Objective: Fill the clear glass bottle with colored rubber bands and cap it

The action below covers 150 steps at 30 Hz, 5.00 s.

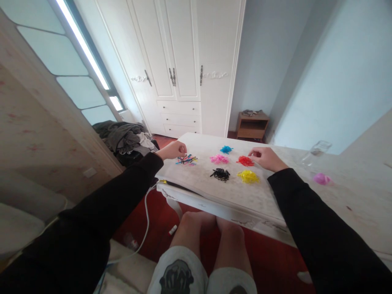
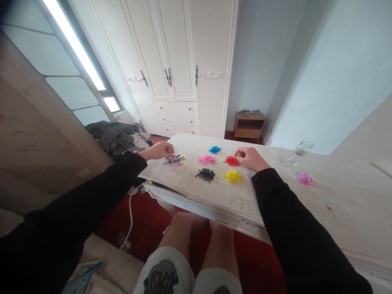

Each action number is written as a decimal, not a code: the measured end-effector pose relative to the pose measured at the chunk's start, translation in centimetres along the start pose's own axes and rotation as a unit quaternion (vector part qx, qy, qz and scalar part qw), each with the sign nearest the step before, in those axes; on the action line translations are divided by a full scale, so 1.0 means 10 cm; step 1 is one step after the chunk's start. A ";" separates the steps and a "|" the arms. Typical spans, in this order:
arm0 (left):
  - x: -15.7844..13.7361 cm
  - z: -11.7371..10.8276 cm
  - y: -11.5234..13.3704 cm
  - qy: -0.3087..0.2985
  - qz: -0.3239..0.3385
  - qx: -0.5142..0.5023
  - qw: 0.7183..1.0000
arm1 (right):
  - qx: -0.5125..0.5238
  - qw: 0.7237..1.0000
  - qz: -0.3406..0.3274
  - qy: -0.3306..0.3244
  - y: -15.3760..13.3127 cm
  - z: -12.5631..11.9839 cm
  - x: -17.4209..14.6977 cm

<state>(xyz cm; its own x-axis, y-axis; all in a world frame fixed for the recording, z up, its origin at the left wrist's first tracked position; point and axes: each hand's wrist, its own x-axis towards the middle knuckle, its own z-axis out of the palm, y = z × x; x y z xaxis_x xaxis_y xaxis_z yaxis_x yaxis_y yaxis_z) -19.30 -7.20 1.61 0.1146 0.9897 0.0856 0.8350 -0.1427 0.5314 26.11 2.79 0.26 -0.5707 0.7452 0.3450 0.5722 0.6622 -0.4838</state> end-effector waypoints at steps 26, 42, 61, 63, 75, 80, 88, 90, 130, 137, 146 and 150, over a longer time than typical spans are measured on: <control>-0.05 -0.09 -0.28 -0.025 0.031 0.070 0.997 | -0.014 1.000 -0.007 -0.003 -0.01 -0.01 0.01; -0.06 -0.08 -0.42 -0.023 0.024 0.063 0.997 | -0.022 1.000 -0.005 -0.009 0.00 0.00 0.01; 0.08 0.20 0.28 0.104 0.038 0.088 0.990 | -0.003 1.000 -0.007 -0.004 -0.08 0.01 -0.01; 0.16 0.34 0.55 0.111 0.063 0.040 0.991 | 0.008 1.000 -0.004 0.000 -0.11 0.02 -0.01; 1.14 1.17 1.59 0.087 0.337 -0.017 0.937 | 0.115 0.985 -0.039 0.125 -0.19 0.08 0.04; 1.24 1.34 1.62 0.105 0.353 -0.066 0.927 | 0.089 0.985 -0.036 0.142 -0.16 0.10 0.05; 1.14 1.33 1.52 0.112 0.345 -0.100 0.926 | 0.086 0.989 -0.034 0.111 -0.22 0.15 0.08; 1.13 1.33 1.52 0.109 0.341 -0.108 0.928 | 0.081 0.989 -0.031 0.119 -0.25 0.15 0.08; 1.13 1.35 1.50 0.112 0.304 -0.164 0.932 | 0.076 0.983 -0.016 0.167 -0.28 0.14 0.05; 1.13 1.34 1.52 0.106 0.302 -0.162 0.934 | 0.070 0.984 -0.006 0.166 -0.27 0.14 0.06; 1.14 1.27 1.50 0.137 0.284 -0.155 0.936 | 0.066 0.976 0.032 0.206 -0.29 0.06 0.07; 1.21 1.19 1.43 0.169 0.242 -0.164 0.941 | 0.102 0.946 0.094 0.292 -0.24 -0.04 0.06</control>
<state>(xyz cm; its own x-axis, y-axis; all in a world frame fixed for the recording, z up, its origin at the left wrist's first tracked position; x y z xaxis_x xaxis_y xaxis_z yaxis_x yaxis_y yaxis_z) 0.44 2.84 0.21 0.2152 0.7556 0.6187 0.5106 -0.6271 0.5882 24.63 1.70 1.95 -0.0142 0.8039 0.5946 0.4716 0.5298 -0.7050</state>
